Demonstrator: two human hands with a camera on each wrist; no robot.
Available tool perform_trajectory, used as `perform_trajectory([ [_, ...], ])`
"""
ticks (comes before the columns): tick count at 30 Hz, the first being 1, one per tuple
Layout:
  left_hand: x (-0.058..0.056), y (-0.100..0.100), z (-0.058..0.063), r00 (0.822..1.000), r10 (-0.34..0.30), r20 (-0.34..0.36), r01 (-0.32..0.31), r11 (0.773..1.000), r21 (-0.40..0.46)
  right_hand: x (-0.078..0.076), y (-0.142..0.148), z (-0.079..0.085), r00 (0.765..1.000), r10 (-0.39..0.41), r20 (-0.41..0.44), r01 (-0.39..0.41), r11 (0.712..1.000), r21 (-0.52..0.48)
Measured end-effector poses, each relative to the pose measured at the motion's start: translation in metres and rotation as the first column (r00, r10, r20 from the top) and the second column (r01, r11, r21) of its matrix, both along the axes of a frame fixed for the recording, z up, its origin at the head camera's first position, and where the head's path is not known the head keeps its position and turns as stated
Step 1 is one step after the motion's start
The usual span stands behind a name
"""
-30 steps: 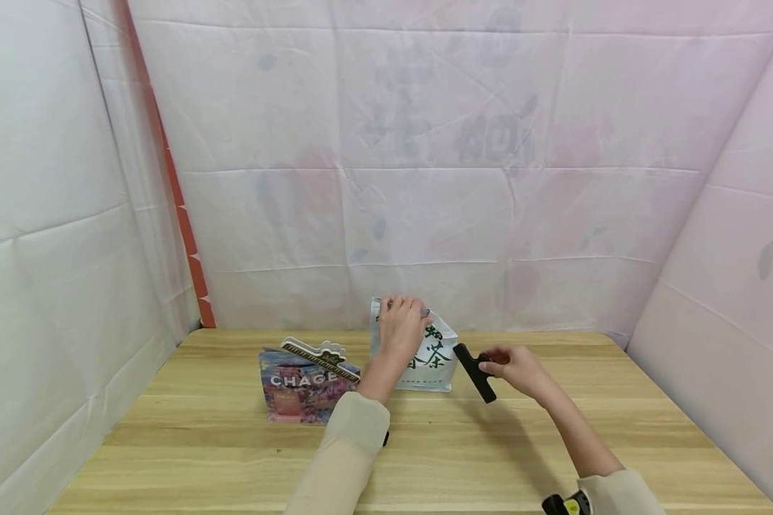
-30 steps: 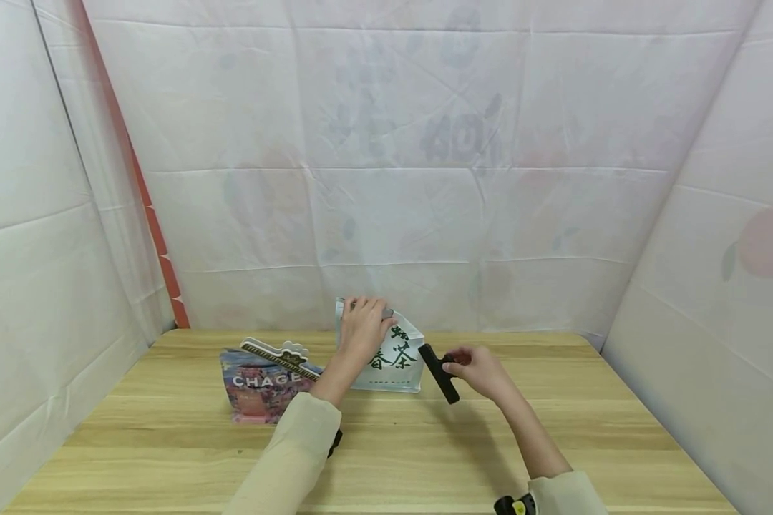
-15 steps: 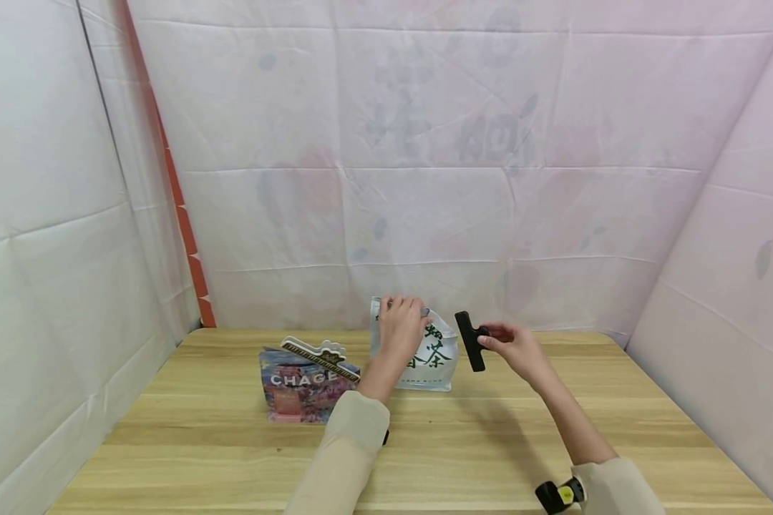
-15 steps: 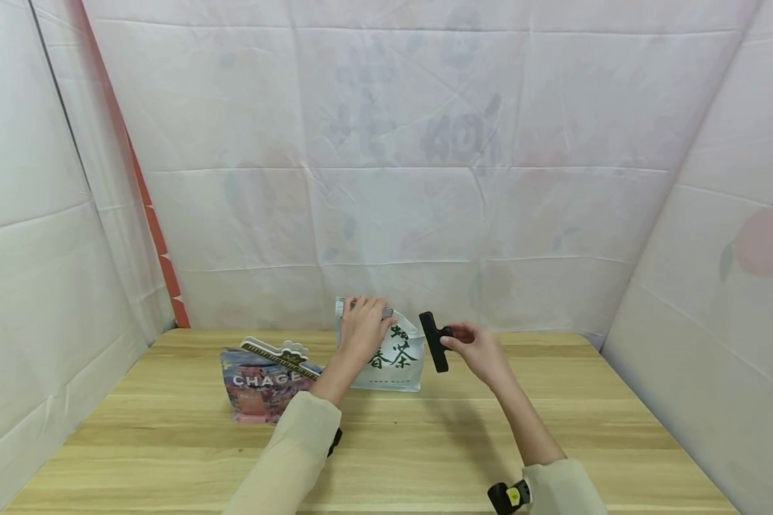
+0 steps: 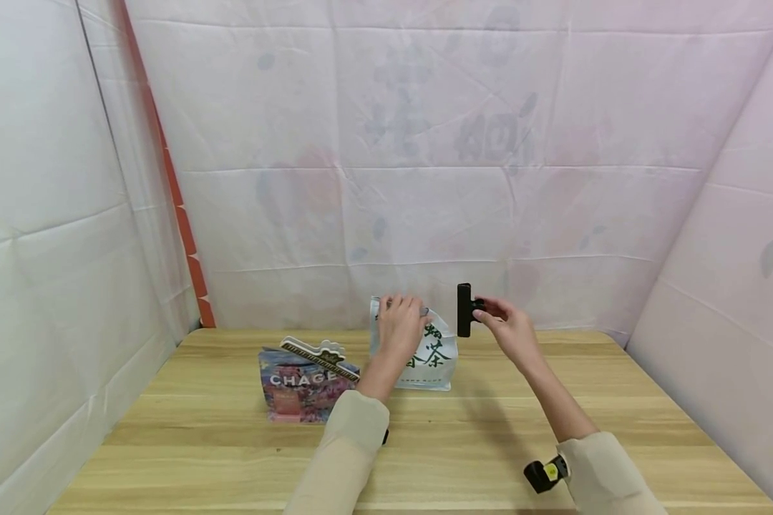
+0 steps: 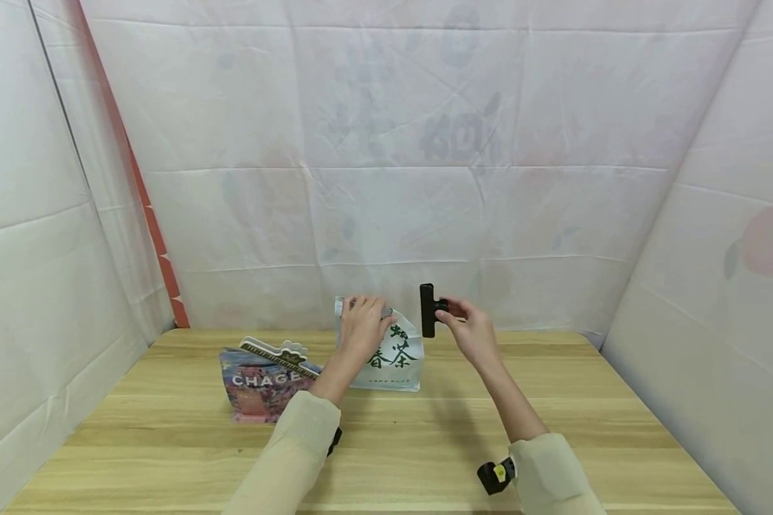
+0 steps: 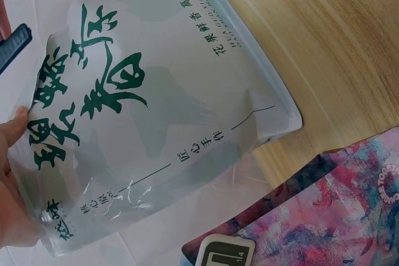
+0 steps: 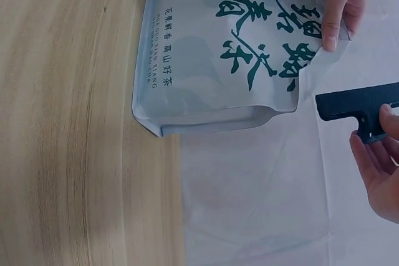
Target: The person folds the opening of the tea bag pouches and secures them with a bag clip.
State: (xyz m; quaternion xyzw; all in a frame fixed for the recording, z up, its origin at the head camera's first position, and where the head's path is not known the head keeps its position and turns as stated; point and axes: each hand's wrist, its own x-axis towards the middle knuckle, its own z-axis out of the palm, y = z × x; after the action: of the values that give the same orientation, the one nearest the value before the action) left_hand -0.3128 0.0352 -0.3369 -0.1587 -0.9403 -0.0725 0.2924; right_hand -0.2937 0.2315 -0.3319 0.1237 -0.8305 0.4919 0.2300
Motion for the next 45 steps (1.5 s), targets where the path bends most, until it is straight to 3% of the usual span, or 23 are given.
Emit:
perform_trajectory([
  [5, 0.001, 0.000, 0.001, 1.000, 0.003, 0.010, -0.003, 1.000, -0.001, 0.002, -0.011, 0.007, 0.990, 0.018, -0.141, -0.027, 0.998, -0.064],
  [12, 0.001, -0.001, 0.000, 1.000, -0.013, 0.010, 0.013, 1.000, 0.014, -0.011, -0.011, -0.002, 0.960, -0.016, -0.281, -0.004, 0.997, -0.072],
  [19, 0.001, -0.001, 0.001, 1.000, -0.023, 0.011, 0.023, 1.000, 0.019, 0.003, -0.024, 0.014, 0.957, -0.018, -0.288, 0.003, 0.999, -0.052],
  [28, 0.001, -0.002, 0.003, 0.999, -0.030, 0.028, 0.030, 0.999, 0.016, -0.019, -0.016, -0.005, 0.960, -0.006, -0.281, 0.007, 1.000, 0.005],
  [34, 0.000, -0.003, 0.005, 0.997, -0.048, 0.066, 0.047, 0.999, 0.010, -0.021, -0.016, -0.012, 0.954, 0.022, -0.298, -0.007, 0.999, 0.052],
  [45, -0.001, -0.004, 0.006, 0.996, -0.052, 0.077, 0.051, 0.999, 0.009, -0.022, -0.012, -0.022, 0.948, 0.062, -0.313, -0.010, 0.986, 0.165],
])
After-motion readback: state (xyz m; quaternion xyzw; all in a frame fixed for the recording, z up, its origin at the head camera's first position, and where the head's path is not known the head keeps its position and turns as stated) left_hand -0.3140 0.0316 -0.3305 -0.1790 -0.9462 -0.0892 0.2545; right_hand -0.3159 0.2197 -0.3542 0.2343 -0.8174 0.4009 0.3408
